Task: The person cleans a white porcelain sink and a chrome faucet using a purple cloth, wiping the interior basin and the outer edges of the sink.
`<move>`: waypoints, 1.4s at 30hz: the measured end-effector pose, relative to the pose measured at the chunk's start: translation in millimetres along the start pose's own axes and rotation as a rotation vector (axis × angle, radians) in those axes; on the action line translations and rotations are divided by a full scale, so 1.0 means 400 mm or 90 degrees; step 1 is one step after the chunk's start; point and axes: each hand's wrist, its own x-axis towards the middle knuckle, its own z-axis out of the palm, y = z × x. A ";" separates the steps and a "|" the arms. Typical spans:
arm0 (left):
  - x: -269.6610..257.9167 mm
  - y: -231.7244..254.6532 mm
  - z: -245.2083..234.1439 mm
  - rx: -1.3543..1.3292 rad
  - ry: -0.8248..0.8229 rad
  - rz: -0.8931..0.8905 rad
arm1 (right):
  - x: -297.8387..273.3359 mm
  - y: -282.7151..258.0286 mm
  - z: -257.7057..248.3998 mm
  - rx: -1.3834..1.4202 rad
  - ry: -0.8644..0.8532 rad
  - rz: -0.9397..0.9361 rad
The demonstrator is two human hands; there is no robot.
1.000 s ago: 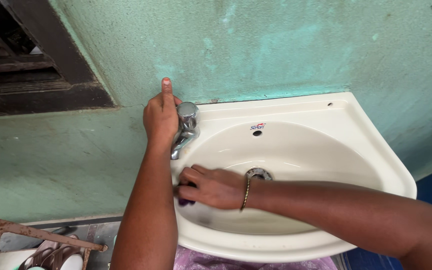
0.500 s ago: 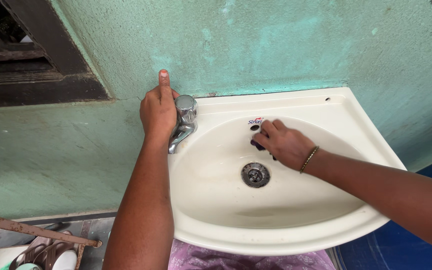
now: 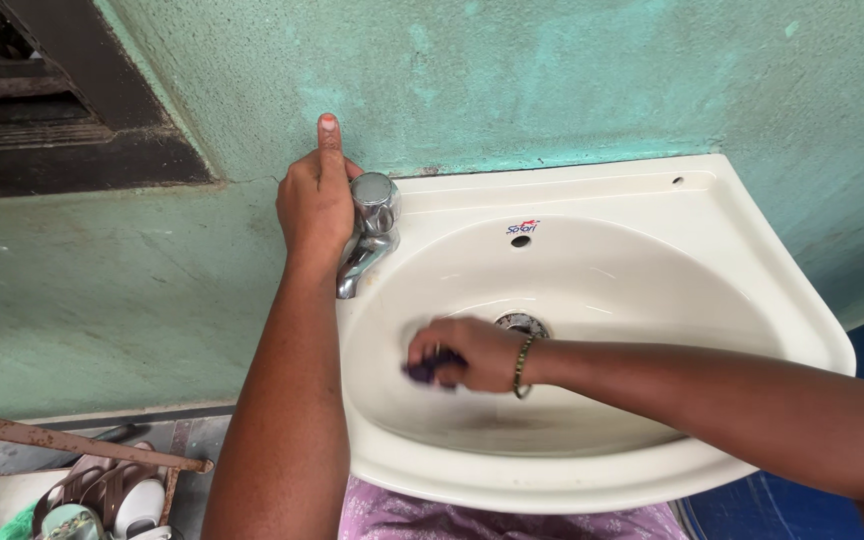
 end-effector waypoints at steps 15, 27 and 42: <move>-0.002 -0.020 -0.006 -0.022 0.002 0.075 | -0.048 0.067 -0.151 -0.050 0.065 0.080; -0.006 -0.021 -0.004 -0.025 0.029 0.081 | -0.055 0.008 -0.083 -0.098 -0.141 -0.015; -0.010 -0.011 -0.009 -0.020 0.007 0.058 | -0.086 0.080 -0.169 -0.650 -0.342 0.337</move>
